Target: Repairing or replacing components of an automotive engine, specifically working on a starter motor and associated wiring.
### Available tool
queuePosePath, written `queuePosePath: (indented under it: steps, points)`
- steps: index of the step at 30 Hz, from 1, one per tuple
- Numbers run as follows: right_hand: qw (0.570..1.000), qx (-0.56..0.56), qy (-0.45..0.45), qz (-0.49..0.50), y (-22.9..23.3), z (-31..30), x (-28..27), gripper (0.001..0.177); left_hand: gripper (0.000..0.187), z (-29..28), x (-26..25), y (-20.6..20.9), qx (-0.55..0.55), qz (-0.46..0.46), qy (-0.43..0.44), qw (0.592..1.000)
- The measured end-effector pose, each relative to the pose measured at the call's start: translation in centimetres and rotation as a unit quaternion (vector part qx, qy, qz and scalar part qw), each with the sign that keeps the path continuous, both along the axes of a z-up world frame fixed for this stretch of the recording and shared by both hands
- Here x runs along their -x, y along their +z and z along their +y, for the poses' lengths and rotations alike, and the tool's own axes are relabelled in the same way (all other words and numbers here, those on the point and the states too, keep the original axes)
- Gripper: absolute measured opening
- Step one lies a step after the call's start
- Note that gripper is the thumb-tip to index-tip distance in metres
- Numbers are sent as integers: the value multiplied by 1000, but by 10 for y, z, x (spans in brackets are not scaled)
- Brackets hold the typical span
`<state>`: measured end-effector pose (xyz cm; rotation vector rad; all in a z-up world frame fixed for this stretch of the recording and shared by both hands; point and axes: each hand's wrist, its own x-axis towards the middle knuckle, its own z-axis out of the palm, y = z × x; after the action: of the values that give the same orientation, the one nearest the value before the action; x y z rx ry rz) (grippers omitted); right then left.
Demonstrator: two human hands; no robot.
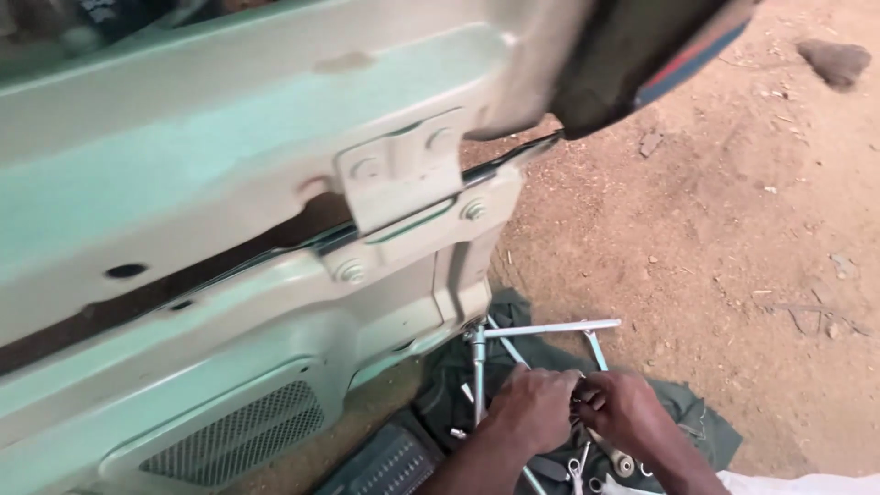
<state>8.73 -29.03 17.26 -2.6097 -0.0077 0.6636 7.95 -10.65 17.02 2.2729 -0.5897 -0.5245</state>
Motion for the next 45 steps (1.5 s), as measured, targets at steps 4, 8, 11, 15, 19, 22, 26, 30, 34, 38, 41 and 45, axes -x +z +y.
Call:
queuePosePath:
  steps: [4,8,11,15,19,22,26,30,34,38,41,45]
  points:
    - [995,-13,-94,42,-1,-18,-3,21,33,-6,-4,-21,66,70,92,991]
    - [979,-93,-174,49,3,-30,3,21,36,-8,-10,-16,221,182,275,918]
    - [964,-208,-166,28,11,-30,9,27,41,-17,-11,-16,347,454,346,744]
    - [995,36,-59,76,-2,-43,18,29,40,-27,-10,-45,347,485,343,726]
    - [966,235,39,102,-10,-37,33,36,35,-23,-11,-63,416,537,359,640]
    - [963,245,18,113,6,-24,34,34,35,-4,-7,-47,427,505,374,650]
    - [974,177,-28,139,-4,-55,17,34,37,3,-5,-61,447,517,353,639]
    - [975,-93,-117,163,29,-18,13,29,53,27,2,9,273,463,327,778]
    - [971,-115,-152,141,44,23,17,25,38,24,9,-21,282,425,297,807]
    - [993,-73,-33,86,-36,23,42,27,45,38,10,-54,351,358,319,804]
    - [989,133,-3,70,-33,55,56,30,37,49,8,-46,374,367,346,778]
    - [992,117,8,48,-67,30,55,32,33,52,12,-53,399,371,351,762]
